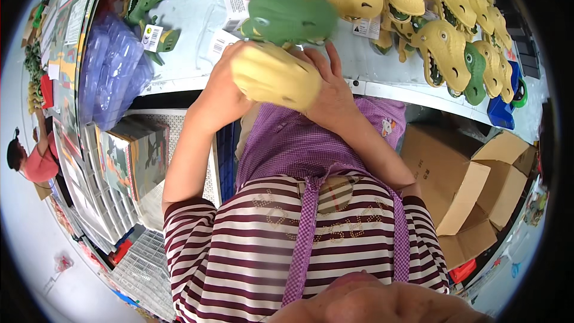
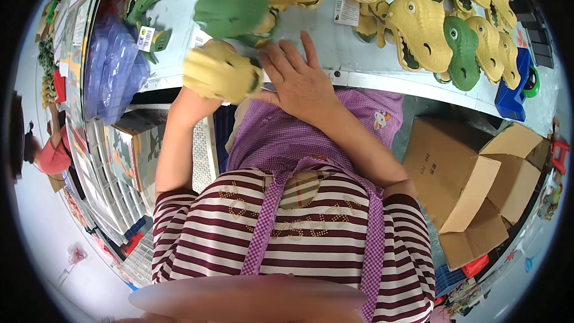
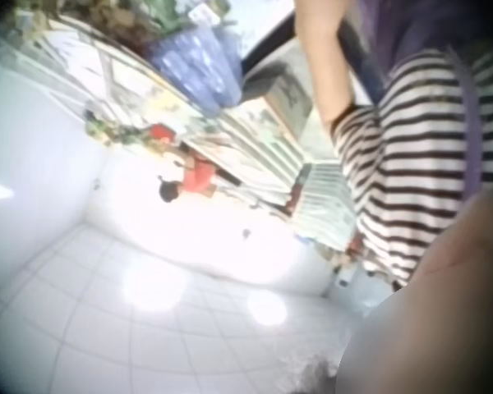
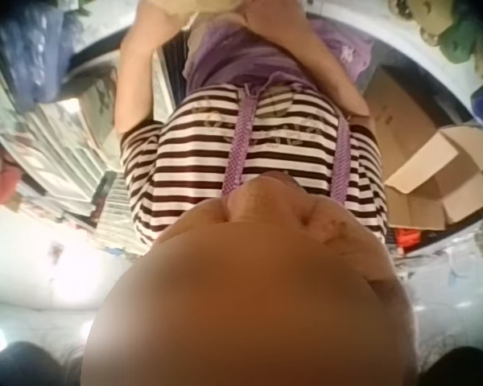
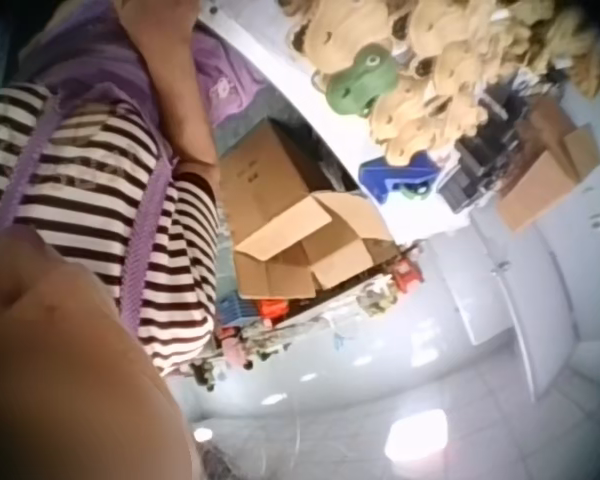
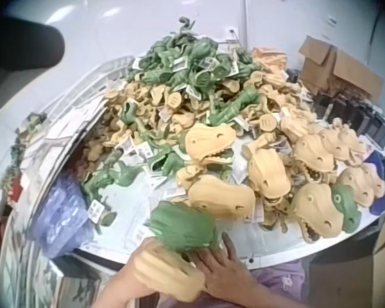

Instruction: Inspecting and organizing plastic toy dinosaur heads on a factory workbench.

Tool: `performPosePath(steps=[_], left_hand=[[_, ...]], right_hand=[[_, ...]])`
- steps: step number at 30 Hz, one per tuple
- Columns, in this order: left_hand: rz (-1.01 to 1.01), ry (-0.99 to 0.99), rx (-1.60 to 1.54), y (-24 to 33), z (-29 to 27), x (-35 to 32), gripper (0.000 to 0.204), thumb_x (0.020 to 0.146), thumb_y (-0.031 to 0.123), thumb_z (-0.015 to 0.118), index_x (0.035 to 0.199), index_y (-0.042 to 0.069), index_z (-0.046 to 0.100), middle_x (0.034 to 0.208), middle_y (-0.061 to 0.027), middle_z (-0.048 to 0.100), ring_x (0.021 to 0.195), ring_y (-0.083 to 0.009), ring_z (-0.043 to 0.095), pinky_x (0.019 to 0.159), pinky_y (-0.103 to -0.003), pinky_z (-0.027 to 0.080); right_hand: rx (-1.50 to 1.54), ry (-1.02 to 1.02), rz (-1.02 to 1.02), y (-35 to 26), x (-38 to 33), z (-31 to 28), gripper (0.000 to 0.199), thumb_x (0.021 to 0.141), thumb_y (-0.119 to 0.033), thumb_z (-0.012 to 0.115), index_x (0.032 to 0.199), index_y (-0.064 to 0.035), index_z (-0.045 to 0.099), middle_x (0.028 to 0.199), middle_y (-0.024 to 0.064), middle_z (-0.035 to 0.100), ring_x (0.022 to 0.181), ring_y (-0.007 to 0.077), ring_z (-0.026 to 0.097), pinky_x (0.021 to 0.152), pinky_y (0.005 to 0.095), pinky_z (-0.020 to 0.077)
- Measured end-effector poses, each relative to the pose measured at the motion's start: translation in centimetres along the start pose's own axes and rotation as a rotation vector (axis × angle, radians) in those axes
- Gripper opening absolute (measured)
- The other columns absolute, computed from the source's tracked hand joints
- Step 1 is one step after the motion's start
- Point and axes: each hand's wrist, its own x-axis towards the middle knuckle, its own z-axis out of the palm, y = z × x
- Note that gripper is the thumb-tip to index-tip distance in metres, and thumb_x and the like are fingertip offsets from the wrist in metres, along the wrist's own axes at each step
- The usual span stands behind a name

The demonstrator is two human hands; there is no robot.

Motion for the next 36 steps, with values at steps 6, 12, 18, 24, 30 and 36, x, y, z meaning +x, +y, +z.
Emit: performPosePath(steps=[6, 12, 18, 24, 30, 36], left_hand=[[-0.071, -0.031, 0.028, 1.3, -0.2, 0.4, 0.032, 0.068, 0.006, 0.066, 0.1, 0.006, 0.06, 0.1, -0.0122, 0.058, 0.097, -0.0325, 0.051, 0.086, -0.04, 0.04], [-0.117, 0.018, -0.092, -0.7, 0.4, -1.3, 0.032, 0.069, 0.007, 0.065, 0.101, 0.008, 0.061, 0.112, -0.0119, 0.056, 0.106, -0.0332, 0.05, 0.092, -0.041, 0.04], [0.046, 0.082, -0.019, -0.6, 0.7, -0.5, 0.028, 0.072, 0.006, 0.063, 0.1, 0.007, 0.06, 0.107, -0.0118, 0.056, 0.096, -0.0347, 0.049, 0.087, -0.042, 0.039], [-0.052, 0.017, -0.068, -0.5, 0.2, -1.5, 0.039, 0.073, 0.004, 0.062, 0.112, 0.008, 0.054, 0.107, -0.0128, 0.055, 0.097, -0.0352, 0.049, 0.089, -0.041, 0.038], [-0.115, 0.048, -0.103, 2.1, -0.5, 0.2, 0.036, 0.07, 0.006, 0.066, 0.106, 0.006, 0.059, 0.105, -0.0145, 0.059, 0.096, -0.0338, 0.054, 0.085, -0.039, 0.043], [0.065, 0.262, 0.196, 0.3, 1.5, 0.7, 0.025, 0.068, 0.006, 0.068, 0.093, 0.007, 0.066, 0.092, -0.0089, 0.066, 0.086, -0.0283, 0.064, 0.075, -0.036, 0.051]], right_hand=[[-0.048, -0.04, 0.006, 0.3, -0.3, 0.4, 0.059, 0.077, -0.051, 0.054, 0.113, -0.003, 0.054, 0.115, 0.0117, 0.049, 0.111, 0.0293, 0.044, 0.103, 0.0587, 0.0248], [-0.013, -0.025, 0.028, 0.0, -0.1, 0.1, 0.06, 0.078, -0.052, 0.054, 0.115, -0.0048, 0.053, 0.118, 0.0113, 0.048, 0.112, 0.0291, 0.042, 0.103, 0.0588, 0.0236], [-0.005, -0.002, 0.022, 0.0, -0.1, -0.1, 0.057, 0.078, -0.05, 0.056, 0.116, -0.008, 0.053, 0.119, 0.01, 0.049, 0.113, 0.0285, 0.043, 0.104, 0.0584, 0.0228], [0.069, -0.029, 0.079, -0.2, -0.1, -0.8, 0.05, 0.079, -0.044, 0.062, 0.116, -0.0126, 0.057, 0.12, 0.0077, 0.055, 0.116, 0.0275, 0.046, 0.107, 0.0553, 0.0161], [0.058, -0.061, 0.063, -0.3, -0.1, -0.5, 0.045, 0.082, -0.043, 0.058, 0.117, -0.0157, 0.057, 0.119, 0.006, 0.056, 0.117, 0.0256, 0.046, 0.107, 0.0552, 0.0149], [0.028, -0.046, 0.064, -0.5, 0.4, -0.7, 0.046, 0.08, -0.041, 0.06, 0.116, -0.012, 0.057, 0.119, 0.0092, 0.052, 0.113, 0.0298, 0.045, 0.105, 0.0555, 0.0213]])
